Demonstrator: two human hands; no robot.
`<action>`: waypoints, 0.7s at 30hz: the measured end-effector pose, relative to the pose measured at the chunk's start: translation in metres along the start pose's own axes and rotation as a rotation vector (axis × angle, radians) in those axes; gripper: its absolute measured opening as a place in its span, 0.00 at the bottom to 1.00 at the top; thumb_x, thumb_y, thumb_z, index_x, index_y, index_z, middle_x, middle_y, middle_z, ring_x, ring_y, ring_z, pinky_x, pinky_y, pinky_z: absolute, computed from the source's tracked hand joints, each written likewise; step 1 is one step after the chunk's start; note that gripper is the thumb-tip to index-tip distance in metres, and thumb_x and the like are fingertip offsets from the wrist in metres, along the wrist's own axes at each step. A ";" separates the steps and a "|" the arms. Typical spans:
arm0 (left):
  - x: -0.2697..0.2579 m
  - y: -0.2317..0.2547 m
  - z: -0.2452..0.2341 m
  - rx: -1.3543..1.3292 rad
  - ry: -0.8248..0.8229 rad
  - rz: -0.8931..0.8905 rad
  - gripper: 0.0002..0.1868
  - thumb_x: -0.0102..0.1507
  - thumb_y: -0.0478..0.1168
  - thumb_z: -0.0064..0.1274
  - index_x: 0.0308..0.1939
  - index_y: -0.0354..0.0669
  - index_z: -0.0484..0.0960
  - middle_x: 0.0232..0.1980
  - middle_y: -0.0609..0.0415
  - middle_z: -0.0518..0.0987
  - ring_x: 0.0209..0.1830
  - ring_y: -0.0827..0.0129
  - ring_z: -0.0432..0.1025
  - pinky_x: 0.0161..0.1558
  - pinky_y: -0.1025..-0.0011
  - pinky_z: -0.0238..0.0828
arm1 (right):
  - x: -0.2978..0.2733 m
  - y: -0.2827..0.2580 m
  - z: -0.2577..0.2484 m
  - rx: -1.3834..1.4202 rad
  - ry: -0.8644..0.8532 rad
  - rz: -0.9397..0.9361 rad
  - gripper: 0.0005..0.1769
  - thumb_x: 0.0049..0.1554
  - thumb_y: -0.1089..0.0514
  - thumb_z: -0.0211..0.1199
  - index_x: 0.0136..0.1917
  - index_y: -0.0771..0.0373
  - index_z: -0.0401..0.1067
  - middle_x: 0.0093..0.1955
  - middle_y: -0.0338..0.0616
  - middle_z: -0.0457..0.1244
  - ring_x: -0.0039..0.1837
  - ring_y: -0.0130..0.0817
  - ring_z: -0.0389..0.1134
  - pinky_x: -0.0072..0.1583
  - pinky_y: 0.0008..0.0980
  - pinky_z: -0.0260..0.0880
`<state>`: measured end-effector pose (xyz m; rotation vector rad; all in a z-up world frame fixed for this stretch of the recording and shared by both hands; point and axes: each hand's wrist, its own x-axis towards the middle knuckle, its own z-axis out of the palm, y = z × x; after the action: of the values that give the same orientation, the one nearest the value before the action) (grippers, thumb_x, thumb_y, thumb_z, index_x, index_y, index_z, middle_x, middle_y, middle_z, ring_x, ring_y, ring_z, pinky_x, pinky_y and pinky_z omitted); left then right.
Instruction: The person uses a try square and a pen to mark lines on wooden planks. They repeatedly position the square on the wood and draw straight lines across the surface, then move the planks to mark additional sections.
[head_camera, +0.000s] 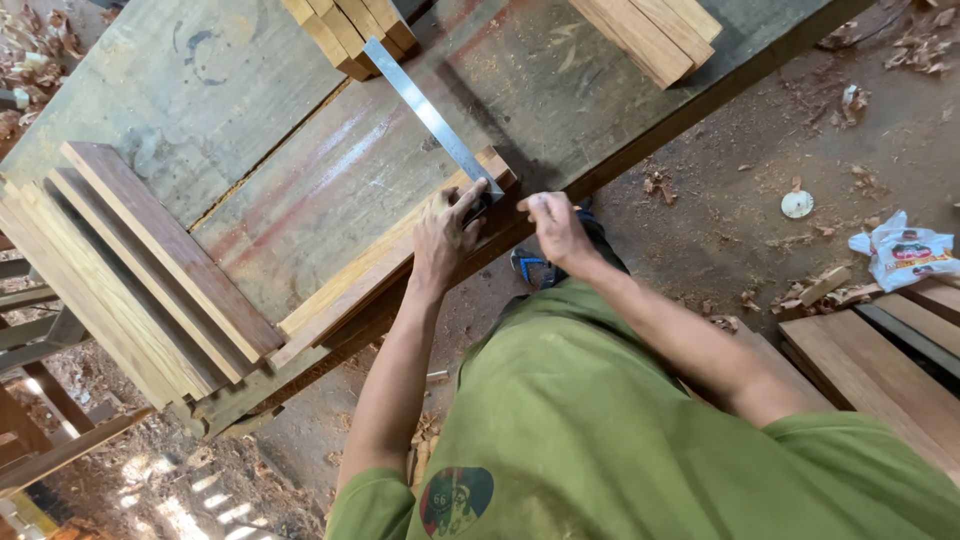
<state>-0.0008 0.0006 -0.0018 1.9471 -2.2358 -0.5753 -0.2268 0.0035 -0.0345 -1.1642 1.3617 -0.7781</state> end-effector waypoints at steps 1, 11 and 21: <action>-0.001 0.001 0.000 -0.004 0.002 -0.002 0.36 0.59 0.48 0.64 0.69 0.82 0.70 0.58 0.46 0.76 0.54 0.44 0.76 0.53 0.50 0.77 | -0.002 0.000 -0.010 -0.005 -0.002 0.000 0.21 0.65 0.46 0.52 0.51 0.61 0.81 0.37 0.53 0.67 0.46 0.41 0.70 0.53 0.40 0.71; -0.003 0.004 0.000 0.033 0.020 0.010 0.36 0.60 0.50 0.63 0.70 0.83 0.68 0.59 0.46 0.75 0.53 0.44 0.76 0.50 0.48 0.78 | -0.013 -0.091 -0.056 -0.181 0.162 -0.438 0.19 0.70 0.50 0.48 0.48 0.58 0.77 0.36 0.50 0.65 0.43 0.46 0.72 0.45 0.42 0.74; -0.007 0.023 -0.025 -0.045 0.023 0.045 0.34 0.62 0.43 0.60 0.71 0.71 0.69 0.58 0.36 0.75 0.53 0.35 0.76 0.47 0.44 0.78 | -0.012 -0.110 -0.029 -0.447 0.141 -0.816 0.11 0.66 0.54 0.56 0.56 0.59 0.76 0.45 0.51 0.67 0.50 0.55 0.69 0.55 0.48 0.70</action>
<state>-0.0125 0.0049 0.0305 1.8674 -2.2269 -0.5886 -0.2343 -0.0228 0.0767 -2.1131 1.1859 -1.1688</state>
